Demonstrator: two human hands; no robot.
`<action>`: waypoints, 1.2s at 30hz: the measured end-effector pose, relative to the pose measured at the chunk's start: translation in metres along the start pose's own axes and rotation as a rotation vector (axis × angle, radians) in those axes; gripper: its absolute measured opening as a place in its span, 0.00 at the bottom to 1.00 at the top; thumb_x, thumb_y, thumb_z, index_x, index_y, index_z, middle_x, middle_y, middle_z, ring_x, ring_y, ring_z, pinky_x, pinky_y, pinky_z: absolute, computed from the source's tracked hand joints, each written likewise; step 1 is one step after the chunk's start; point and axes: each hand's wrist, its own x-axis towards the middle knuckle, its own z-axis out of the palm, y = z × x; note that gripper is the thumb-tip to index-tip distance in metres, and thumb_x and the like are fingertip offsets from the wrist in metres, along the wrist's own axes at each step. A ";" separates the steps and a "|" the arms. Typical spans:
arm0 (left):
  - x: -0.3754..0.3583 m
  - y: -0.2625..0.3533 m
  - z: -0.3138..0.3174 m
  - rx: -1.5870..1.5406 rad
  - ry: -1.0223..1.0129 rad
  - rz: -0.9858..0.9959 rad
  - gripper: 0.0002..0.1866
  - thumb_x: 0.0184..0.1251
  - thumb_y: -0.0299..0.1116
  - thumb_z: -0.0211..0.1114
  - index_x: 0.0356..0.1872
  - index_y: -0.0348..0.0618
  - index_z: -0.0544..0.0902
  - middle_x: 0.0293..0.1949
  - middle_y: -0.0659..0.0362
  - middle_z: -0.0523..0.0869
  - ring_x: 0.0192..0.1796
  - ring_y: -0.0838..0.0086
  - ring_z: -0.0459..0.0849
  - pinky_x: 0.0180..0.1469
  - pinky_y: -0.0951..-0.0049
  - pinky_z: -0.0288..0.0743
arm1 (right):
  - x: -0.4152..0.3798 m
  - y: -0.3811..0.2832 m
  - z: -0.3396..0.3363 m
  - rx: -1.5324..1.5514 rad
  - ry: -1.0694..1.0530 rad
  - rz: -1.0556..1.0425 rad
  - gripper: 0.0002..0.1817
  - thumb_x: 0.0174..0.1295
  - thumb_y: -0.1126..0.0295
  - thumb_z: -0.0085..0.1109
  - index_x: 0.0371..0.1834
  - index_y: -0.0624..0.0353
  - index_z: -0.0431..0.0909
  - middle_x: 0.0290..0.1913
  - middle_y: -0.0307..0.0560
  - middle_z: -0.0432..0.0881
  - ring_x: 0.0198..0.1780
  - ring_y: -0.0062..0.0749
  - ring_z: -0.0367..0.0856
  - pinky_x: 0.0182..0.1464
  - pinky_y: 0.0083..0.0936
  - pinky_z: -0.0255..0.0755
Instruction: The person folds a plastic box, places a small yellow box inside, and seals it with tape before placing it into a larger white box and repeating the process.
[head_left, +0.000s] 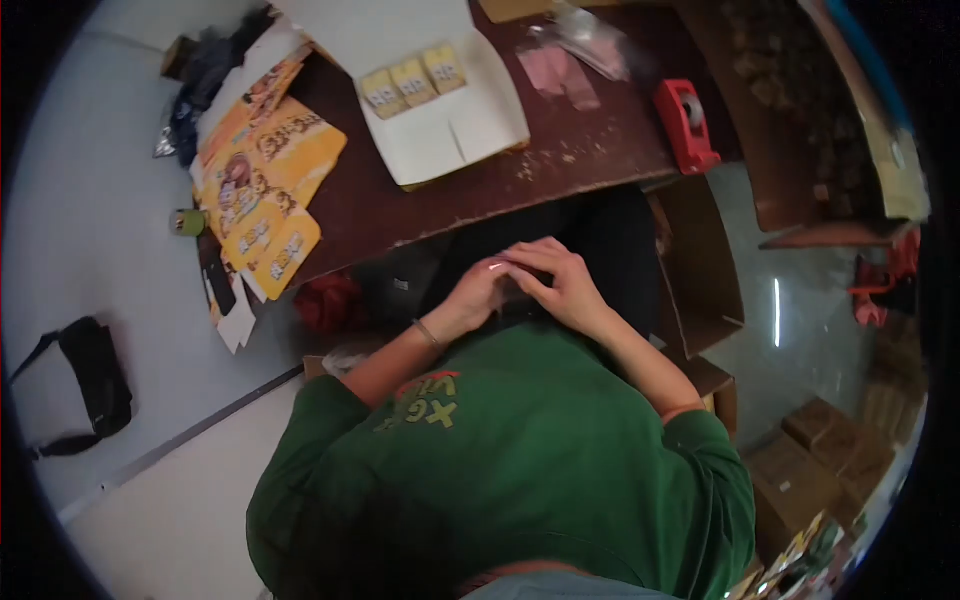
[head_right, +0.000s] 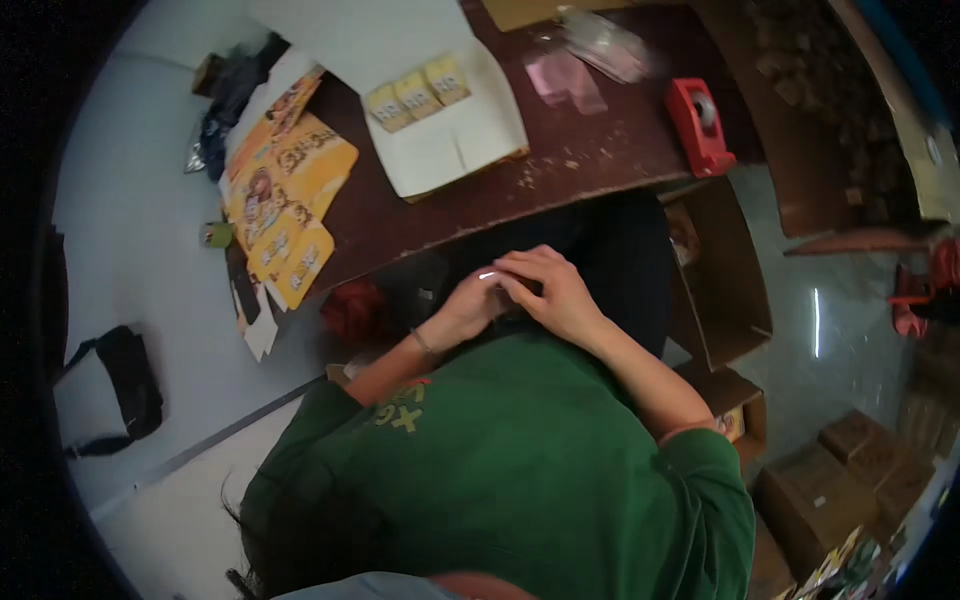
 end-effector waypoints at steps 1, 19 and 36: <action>0.011 -0.019 -0.033 0.028 -0.142 -0.008 0.17 0.79 0.39 0.49 0.59 0.43 0.76 0.57 0.57 0.81 0.60 0.67 0.79 0.64 0.57 0.72 | 0.001 0.000 0.000 0.000 0.009 -0.009 0.13 0.62 0.73 0.63 0.50 0.59 0.85 0.47 0.48 0.87 0.47 0.42 0.82 0.54 0.33 0.76; 0.037 0.038 0.003 0.445 -0.349 0.173 0.39 0.67 0.34 0.67 0.73 0.40 0.55 0.62 0.57 0.70 0.63 0.72 0.72 0.66 0.67 0.69 | 0.031 0.012 -0.048 0.019 0.070 -0.206 0.12 0.53 0.79 0.70 0.42 0.60 0.87 0.43 0.45 0.85 0.46 0.40 0.79 0.50 0.32 0.75; 0.101 0.101 0.063 0.347 -0.087 0.300 0.24 0.82 0.42 0.50 0.71 0.41 0.66 0.63 0.58 0.75 0.63 0.73 0.75 0.68 0.71 0.67 | 0.108 0.000 -0.093 -0.592 0.081 -0.406 0.49 0.45 0.65 0.75 0.72 0.63 0.60 0.50 0.50 0.80 0.53 0.45 0.78 0.56 0.38 0.69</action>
